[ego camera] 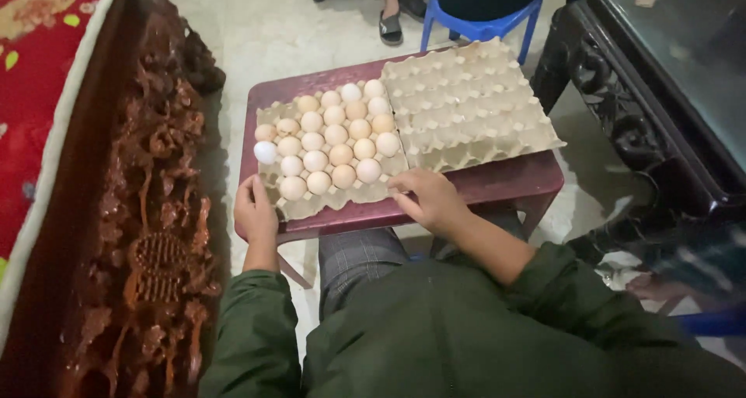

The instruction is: The person arranges eggs into a cardboard egg tray placed on a maroon tray. They pick up eggs from a pile and place them into the empty slots of the tray, filling it up row by row.

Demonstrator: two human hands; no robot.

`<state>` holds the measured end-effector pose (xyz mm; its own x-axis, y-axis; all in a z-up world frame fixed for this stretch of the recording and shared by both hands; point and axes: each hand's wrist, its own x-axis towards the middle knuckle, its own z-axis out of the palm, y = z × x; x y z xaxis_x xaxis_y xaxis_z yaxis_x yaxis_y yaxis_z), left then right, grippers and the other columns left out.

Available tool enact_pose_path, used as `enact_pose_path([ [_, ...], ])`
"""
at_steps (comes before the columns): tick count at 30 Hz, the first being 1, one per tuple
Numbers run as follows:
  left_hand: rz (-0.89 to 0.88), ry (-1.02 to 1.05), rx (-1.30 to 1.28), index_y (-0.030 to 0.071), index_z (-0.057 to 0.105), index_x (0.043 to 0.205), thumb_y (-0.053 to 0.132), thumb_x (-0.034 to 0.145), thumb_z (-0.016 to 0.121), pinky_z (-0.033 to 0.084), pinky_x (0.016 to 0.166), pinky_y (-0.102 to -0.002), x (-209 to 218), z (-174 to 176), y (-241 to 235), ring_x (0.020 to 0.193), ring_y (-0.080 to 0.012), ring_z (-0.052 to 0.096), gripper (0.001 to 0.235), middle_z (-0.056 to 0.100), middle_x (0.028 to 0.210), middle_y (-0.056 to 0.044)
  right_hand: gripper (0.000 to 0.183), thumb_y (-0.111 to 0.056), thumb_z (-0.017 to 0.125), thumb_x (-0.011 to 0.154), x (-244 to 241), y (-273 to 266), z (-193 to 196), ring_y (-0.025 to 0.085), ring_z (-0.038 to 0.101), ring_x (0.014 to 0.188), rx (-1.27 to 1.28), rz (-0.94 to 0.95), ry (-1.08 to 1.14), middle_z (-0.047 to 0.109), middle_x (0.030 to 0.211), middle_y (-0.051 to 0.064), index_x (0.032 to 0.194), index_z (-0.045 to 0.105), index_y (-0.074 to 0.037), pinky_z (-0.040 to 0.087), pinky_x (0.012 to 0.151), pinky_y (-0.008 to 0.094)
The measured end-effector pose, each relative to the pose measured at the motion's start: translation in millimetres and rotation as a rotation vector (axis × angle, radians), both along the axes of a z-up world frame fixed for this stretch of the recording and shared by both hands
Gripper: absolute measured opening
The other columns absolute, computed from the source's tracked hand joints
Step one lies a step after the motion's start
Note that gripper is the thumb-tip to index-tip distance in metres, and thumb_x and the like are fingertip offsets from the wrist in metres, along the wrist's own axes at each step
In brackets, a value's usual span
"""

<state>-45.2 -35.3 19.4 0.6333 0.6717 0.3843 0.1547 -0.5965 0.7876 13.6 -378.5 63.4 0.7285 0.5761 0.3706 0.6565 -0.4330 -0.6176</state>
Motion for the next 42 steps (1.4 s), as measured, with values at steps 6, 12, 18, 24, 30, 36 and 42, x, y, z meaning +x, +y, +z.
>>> enact_pose_path([
  [6,-0.024,0.020,-0.053,0.023,0.069,0.122,0.043,0.107,0.056,0.048,0.102,-0.039,6,-11,11,0.116,-0.0216,0.065,0.028,0.072,0.117,-0.002,0.039,-0.023,0.062,0.094,23,18,-7,0.038,0.066,0.109,-0.095,0.005,-0.056,0.065,0.117,0.015,0.133,0.060,-0.017,0.050,0.093,0.048],
  [12,-0.119,-0.110,0.292,0.014,0.059,0.139,0.027,0.101,0.068,0.037,0.112,-0.047,-2,1,0,0.128,-0.0345,0.054,0.040,0.062,0.131,-0.012,0.036,-0.020,0.067,0.086,44,57,-14,0.034,0.069,0.095,-0.344,0.019,-0.394,0.063,0.117,0.010,0.122,0.064,-0.016,0.052,0.082,0.048],
  [18,-0.503,0.269,0.447,0.021,0.060,0.141,0.022,0.090,0.071,0.040,0.108,-0.051,-2,41,-22,0.124,-0.0394,0.057,0.051,0.062,0.129,-0.016,0.032,-0.016,0.064,0.086,64,67,-25,0.040,0.068,0.091,-0.353,0.036,-0.251,0.058,0.110,0.012,0.118,0.061,-0.018,0.053,0.081,0.047],
  [24,-0.456,0.477,0.503,0.031,0.065,0.137,0.031,0.091,0.073,0.045,0.105,-0.051,3,44,-17,0.123,-0.0392,0.060,0.047,0.066,0.124,-0.015,0.047,-0.026,0.071,0.084,68,43,14,0.046,0.068,0.101,-0.115,-0.019,-0.056,0.061,0.118,0.017,0.129,0.062,-0.015,0.053,0.085,0.051],
  [30,-0.417,0.291,0.444,0.021,0.065,0.139,0.025,0.091,0.076,0.047,0.101,-0.049,0,58,-31,0.116,-0.0373,0.064,0.049,0.069,0.118,-0.017,0.065,-0.041,0.077,0.083,124,-63,-26,0.030,0.062,0.117,-0.150,-0.430,-0.100,0.052,0.127,0.004,0.142,0.052,-0.029,0.052,0.094,0.045],
  [36,-0.472,0.000,0.319,0.009,0.062,0.140,0.015,0.086,0.084,0.050,0.097,-0.046,25,85,-71,0.111,-0.0390,0.065,0.058,0.066,0.121,-0.018,0.049,-0.027,0.079,0.086,120,-71,-41,0.032,0.065,0.113,-0.179,-0.419,-0.048,0.064,0.113,0.010,0.131,0.062,-0.018,0.048,0.099,0.046],
  [42,-0.975,-0.114,0.464,0.013,0.060,0.140,0.014,0.085,0.080,0.047,0.106,-0.050,143,36,-186,0.118,-0.0382,0.062,0.058,0.065,0.123,-0.017,0.039,-0.040,0.071,0.096,120,-84,-59,0.029,0.059,0.124,-0.178,-0.369,-0.192,0.061,0.124,0.008,0.128,0.065,-0.018,0.047,0.106,0.044],
])
